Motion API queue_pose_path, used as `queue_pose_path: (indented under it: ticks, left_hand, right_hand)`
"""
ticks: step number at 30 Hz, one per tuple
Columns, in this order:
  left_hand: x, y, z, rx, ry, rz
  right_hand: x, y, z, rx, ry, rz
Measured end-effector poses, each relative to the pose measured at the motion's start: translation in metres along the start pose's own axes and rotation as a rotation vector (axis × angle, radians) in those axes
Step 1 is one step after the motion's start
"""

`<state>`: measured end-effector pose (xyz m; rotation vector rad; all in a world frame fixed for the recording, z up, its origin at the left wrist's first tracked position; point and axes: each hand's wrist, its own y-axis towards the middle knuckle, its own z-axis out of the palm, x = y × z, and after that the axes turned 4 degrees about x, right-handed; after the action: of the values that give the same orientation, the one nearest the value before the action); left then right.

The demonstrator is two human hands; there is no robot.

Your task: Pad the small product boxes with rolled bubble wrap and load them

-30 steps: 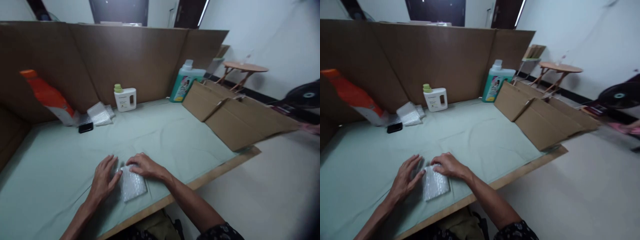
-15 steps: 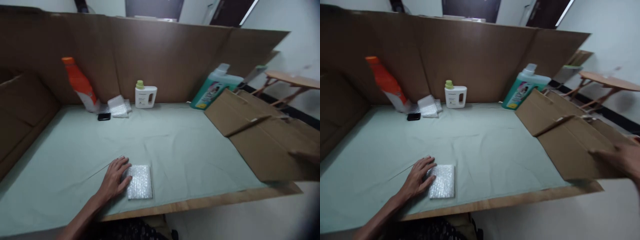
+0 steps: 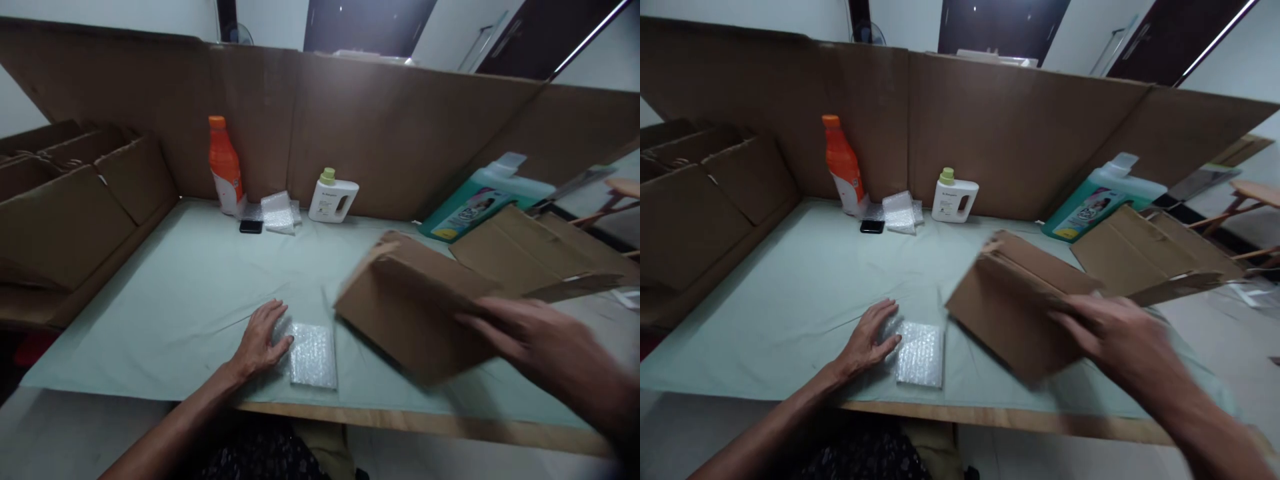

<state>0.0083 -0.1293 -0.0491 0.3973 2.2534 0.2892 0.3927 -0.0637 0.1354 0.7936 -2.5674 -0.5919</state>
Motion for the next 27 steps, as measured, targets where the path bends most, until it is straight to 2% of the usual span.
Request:
queue_pose_path:
  ticks: [3,5,7,9,11,13,14,17,20,23,27]
  left_hand:
    - [0.001,0.006,-0.014,-0.149,-0.056,-0.104]
    - [0.004,0.012,-0.027,-0.222,-0.075,-0.164]
    - [0.009,0.020,-0.041,-0.258,-0.084,-0.213]
    - [0.017,0.026,-0.053,-0.273,-0.091,-0.250]
    - [0.028,0.030,-0.063,-0.272,-0.099,-0.271]
    - [0.041,0.035,-0.069,-0.256,-0.110,-0.278]
    - [0.046,0.038,-0.071,-0.242,-0.116,-0.279]
    - [0.055,0.051,-0.069,-0.188,-0.136,-0.275]
    - [0.054,0.072,-0.060,-0.169,-0.186,-0.252]
    - [0.052,0.099,-0.046,-0.203,-0.234,-0.233]
    - [0.056,0.136,-0.027,-0.249,-0.236,-0.241]
  right_hand:
    - [0.039,0.059,0.031,0.203,-0.188,-0.167]
    - [0.071,0.097,0.061,0.262,-0.218,-0.206]
    - [0.094,0.122,0.082,0.241,-0.201,-0.257]
    - [0.100,0.126,0.088,0.122,-0.146,-0.294]
    - [0.088,0.113,0.087,-0.044,-0.077,-0.231]
    - [0.067,0.089,0.090,-0.160,0.007,-0.041]
    - [0.056,0.077,0.095,-0.165,0.066,0.070]
    - [0.032,0.054,0.130,0.027,0.307,0.288]
    - [0.024,0.057,0.175,0.221,0.494,0.382]
    - [0.019,0.076,0.206,0.194,0.529,0.511]
    - [0.000,0.092,0.226,0.077,0.509,0.561]
